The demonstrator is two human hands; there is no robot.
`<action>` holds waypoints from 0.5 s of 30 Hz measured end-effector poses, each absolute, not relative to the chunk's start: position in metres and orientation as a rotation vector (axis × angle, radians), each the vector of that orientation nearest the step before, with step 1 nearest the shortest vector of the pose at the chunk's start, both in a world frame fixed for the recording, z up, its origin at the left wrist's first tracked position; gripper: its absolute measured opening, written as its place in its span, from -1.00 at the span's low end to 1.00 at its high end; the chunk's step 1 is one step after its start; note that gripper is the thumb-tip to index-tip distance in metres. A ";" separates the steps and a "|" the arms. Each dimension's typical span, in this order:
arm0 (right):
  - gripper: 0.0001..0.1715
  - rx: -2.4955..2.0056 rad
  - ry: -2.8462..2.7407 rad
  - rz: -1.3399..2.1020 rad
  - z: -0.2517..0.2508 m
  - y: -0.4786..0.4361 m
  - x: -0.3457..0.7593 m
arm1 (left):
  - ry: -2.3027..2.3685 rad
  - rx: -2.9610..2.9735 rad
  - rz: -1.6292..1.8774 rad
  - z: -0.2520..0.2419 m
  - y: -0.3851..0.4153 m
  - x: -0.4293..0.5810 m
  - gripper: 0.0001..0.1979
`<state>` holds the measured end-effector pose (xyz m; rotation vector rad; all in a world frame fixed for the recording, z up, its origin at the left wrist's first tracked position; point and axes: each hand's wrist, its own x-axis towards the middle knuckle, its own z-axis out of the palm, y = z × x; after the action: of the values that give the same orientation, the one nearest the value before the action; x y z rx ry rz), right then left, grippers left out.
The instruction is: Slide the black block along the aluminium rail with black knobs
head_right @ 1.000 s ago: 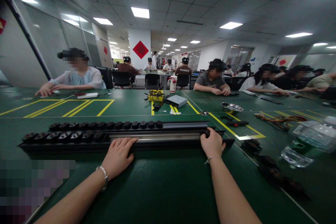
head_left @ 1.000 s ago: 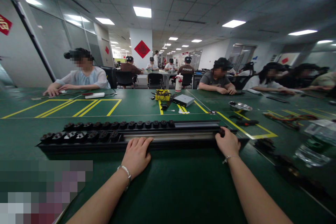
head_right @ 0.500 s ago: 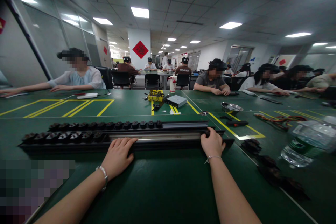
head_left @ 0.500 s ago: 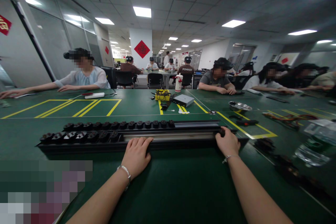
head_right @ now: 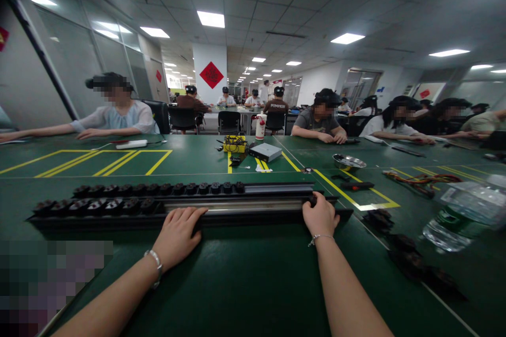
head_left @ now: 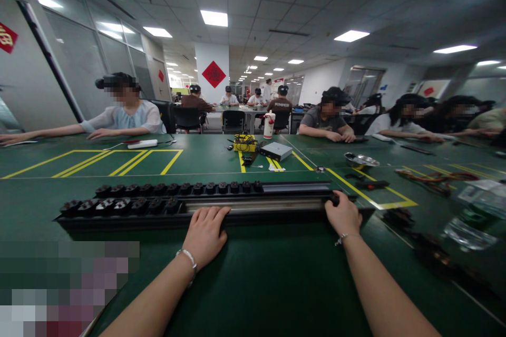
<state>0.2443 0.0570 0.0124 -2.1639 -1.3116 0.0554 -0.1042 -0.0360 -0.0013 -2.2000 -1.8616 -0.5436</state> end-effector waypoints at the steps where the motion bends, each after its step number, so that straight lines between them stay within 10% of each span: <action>1: -0.46 -2.164 -1.311 0.054 0.012 0.057 0.245 | -1.862 -2.200 -0.546 -0.001 -0.036 -0.104 -0.49; 15: -0.46 -2.177 -1.311 0.066 0.011 0.059 0.247 | -1.869 -2.206 -0.556 -0.002 -0.036 -0.104 -0.49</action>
<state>0.2475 0.0589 0.0115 -2.1766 -1.3112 0.0662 -0.1043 -0.0358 -0.0016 -2.2060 -1.8690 -0.5561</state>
